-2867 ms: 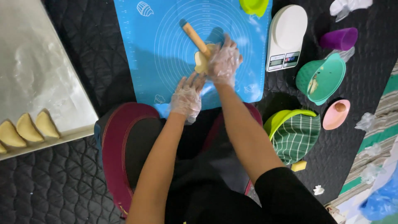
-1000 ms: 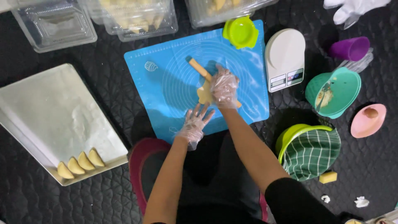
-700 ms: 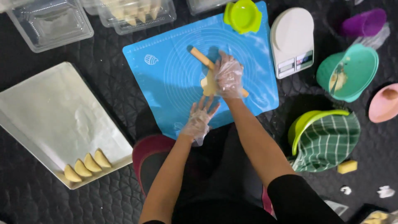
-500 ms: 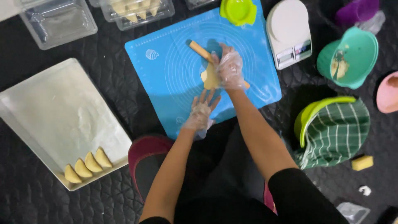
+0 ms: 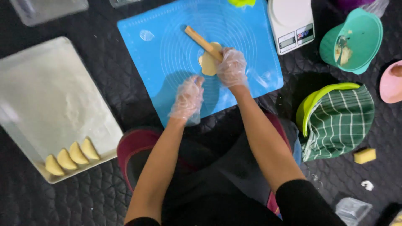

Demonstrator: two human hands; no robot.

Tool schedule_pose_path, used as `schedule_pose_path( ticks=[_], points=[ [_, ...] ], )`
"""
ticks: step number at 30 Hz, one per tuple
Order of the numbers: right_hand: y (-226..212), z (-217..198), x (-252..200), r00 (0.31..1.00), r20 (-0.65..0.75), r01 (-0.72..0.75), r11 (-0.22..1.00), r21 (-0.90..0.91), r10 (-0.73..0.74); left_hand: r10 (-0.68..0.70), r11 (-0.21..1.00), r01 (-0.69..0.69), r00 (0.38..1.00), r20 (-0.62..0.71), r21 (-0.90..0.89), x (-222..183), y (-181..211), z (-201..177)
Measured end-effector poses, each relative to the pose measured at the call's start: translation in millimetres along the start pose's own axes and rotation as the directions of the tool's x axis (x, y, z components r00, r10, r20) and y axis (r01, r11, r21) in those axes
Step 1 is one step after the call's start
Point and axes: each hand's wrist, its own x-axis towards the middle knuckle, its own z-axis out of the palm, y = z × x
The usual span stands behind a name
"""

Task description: A person wearing gloves uses a wooden rolling pin to flatten and shape a small piece of dough on a silicone mat.

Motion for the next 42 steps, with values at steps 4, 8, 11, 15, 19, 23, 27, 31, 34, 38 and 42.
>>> schedule_pose_path(
  ticks=[4,8,11,15,19,23,27,31,34,38,42],
  points=[
    [-20,-1,-18,0.927,-0.284,0.161,0.944,-0.288,-0.245,0.065,0.969,-0.025,0.986,-0.156,0.245,24,6,-20],
    [-92,-91,-6,0.999,-0.044,-0.024,0.906,-0.423,0.006,0.091,0.967,-0.065,0.991,-0.100,0.245,20,25,-56],
    [-79,-75,27,0.961,-0.003,-0.274,0.951,-0.145,0.277,0.165,0.979,-0.130,0.957,-0.238,0.156,25,28,-59],
    [-60,-54,46,0.974,-0.097,-0.223,0.953,-0.206,0.207,0.201,0.979,-0.195,0.908,-0.367,0.052,45,24,-64],
    [-59,-51,47,0.977,-0.034,-0.214,0.955,-0.205,0.211,-0.060,0.814,-0.148,0.941,-0.334,-0.562,44,25,-58],
    [-34,-9,64,0.980,-0.155,-0.171,0.934,-0.313,0.127,0.086,0.990,-0.124,0.921,-0.380,-0.075,48,25,-80],
    [-61,-46,80,0.981,-0.032,-0.192,0.953,-0.236,0.190,0.060,0.993,-0.106,0.857,-0.512,-0.061,48,23,-66],
    [-54,-39,92,0.999,-0.018,0.019,0.893,-0.449,-0.030,-0.082,0.987,0.011,0.888,-0.452,-0.159,60,25,-75],
    [-56,-56,81,0.985,-0.103,0.115,0.968,-0.224,-0.141,-0.107,0.984,0.032,0.894,-0.436,-0.175,59,39,-87],
    [-82,-95,75,0.981,0.123,0.146,0.989,0.021,-0.148,-0.153,0.957,0.056,0.932,-0.328,-0.286,62,45,-100],
    [-48,-79,54,0.964,0.130,0.251,0.958,-0.138,-0.233,-0.009,0.961,-0.128,0.872,-0.490,-0.244,66,50,-90]
  ],
)
